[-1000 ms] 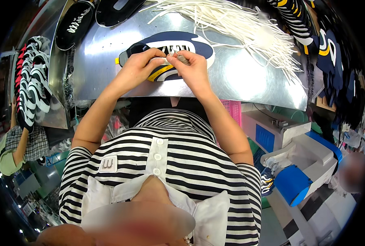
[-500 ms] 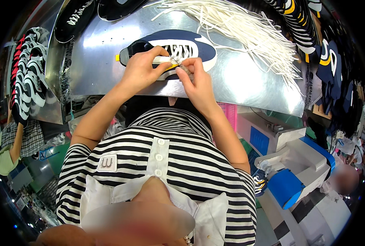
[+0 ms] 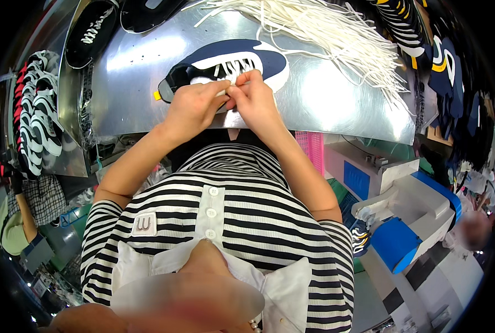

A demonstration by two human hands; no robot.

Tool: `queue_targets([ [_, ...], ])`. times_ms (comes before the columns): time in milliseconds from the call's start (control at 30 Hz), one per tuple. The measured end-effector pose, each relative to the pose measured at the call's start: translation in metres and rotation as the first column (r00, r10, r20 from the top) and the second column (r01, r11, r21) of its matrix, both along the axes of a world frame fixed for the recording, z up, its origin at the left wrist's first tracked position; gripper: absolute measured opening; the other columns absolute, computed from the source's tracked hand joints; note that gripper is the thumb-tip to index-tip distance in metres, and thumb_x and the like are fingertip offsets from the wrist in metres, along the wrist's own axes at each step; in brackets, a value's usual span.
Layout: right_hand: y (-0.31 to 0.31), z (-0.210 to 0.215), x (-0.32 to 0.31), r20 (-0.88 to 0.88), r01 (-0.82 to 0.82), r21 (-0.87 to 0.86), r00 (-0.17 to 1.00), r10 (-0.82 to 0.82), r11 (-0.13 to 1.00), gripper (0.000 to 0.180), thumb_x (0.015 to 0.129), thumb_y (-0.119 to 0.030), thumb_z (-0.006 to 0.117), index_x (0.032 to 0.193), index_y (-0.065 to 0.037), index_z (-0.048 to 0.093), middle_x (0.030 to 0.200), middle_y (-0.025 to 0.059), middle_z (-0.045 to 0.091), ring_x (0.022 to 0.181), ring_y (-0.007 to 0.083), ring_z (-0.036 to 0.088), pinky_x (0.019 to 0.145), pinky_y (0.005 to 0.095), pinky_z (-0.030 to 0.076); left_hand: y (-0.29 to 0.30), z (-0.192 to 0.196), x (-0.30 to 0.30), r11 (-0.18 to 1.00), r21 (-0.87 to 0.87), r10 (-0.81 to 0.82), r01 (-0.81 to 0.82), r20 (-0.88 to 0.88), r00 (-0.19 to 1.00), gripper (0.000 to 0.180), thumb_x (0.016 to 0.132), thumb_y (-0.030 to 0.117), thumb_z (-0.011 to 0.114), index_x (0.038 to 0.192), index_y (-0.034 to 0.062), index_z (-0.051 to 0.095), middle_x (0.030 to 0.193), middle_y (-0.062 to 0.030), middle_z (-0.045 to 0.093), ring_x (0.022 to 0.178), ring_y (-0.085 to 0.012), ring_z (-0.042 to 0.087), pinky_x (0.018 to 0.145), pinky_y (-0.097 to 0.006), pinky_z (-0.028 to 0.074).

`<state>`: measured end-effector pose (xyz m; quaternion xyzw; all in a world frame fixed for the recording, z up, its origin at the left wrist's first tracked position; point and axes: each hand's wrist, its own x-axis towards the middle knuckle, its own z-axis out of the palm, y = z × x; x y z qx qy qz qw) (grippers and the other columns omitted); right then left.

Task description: The person threads a white shoelace through the eyelets of a blue and white shoe, pulling it through and adjusting the tension before placing the shoe onto a stack.

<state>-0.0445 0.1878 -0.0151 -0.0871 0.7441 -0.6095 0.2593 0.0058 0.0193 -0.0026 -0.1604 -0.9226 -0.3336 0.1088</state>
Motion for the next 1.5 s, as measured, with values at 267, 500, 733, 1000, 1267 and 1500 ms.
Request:
queue_targets([
  [267,0.056,0.025,-0.023,-0.066,-0.114,0.161,0.990,0.126,0.980,0.019,0.094,-0.016,0.060,0.105,-0.001,0.063,0.069,0.0038,0.062,0.064,0.0107,0.058,0.062,0.0259,0.048,-0.002,0.004,0.001,0.991,0.033,0.122,-0.133,0.228,0.966,0.023,0.090,0.019,0.066,0.111,0.0118,0.067,0.092,-0.0140,0.071,0.078,-0.0322,0.068,0.067,-0.039,0.052],
  [500,0.014,-0.021,-0.045,-0.537,0.292,0.092,0.820,-0.199,0.952,0.023,0.093,-0.019,0.064,0.111,-0.004,0.063,0.080,0.0104,0.070,0.070,0.0121,0.064,0.065,0.0268,0.049,-0.019,0.025,-0.011,0.987,-0.129,-0.030,0.093,0.427,0.904,0.026,0.087,0.031,0.066,0.092,0.0059,0.069,0.067,-0.0161,0.064,0.064,-0.0353,0.063,0.059,-0.044,0.049],
  [733,0.010,-0.013,-0.044,-0.348,0.265,0.043,0.908,-0.234,0.963,0.021,0.089,-0.019,0.068,0.102,-0.003,0.067,0.084,0.0084,0.072,0.072,0.0107,0.063,0.066,0.0254,0.049,-0.034,0.023,-0.006,0.991,-0.095,-0.048,0.092,0.392,0.919,0.029,0.089,0.026,0.068,0.102,0.0008,0.065,0.085,-0.0166,0.067,0.071,-0.0306,0.064,0.064,-0.036,0.050],
  [1000,0.014,-0.008,-0.054,-0.311,0.000,0.024,0.950,0.007,1.000,0.022,0.087,-0.021,0.069,0.097,-0.002,0.071,0.087,0.0076,0.072,0.077,0.0144,0.067,0.071,0.0260,0.051,-0.009,0.010,-0.015,0.949,0.221,0.157,-0.227,0.294,0.943,0.022,0.095,0.019,0.063,0.104,0.0008,0.055,0.103,-0.0156,0.068,0.095,-0.0278,0.069,0.082,-0.031,0.053],
  [1267,0.005,-0.008,-0.080,-0.468,-0.166,0.235,0.844,0.261,0.958,0.024,0.083,-0.027,0.070,0.095,-0.007,0.073,0.079,0.0097,0.071,0.069,0.0222,0.069,0.065,0.0316,0.052,-0.015,0.003,-0.021,0.978,0.098,0.149,-0.182,0.277,0.949,0.045,0.092,0.012,0.064,0.134,0.0080,0.050,0.116,-0.0183,0.066,0.110,-0.0334,0.065,0.086,-0.038,0.053],
  [1500,0.002,-0.008,-0.079,-0.350,-0.191,0.280,0.892,0.286,0.941,0.026,0.079,-0.027,0.070,0.092,-0.005,0.073,0.075,0.0104,0.071,0.068,0.0220,0.069,0.065,0.0311,0.052,-0.015,-0.001,-0.021,0.986,0.005,0.160,-0.166,0.242,0.957,0.043,0.090,0.009,0.063,0.132,0.0067,0.052,0.121,-0.0142,0.065,0.109,-0.0342,0.064,0.089,-0.040,0.050],
])
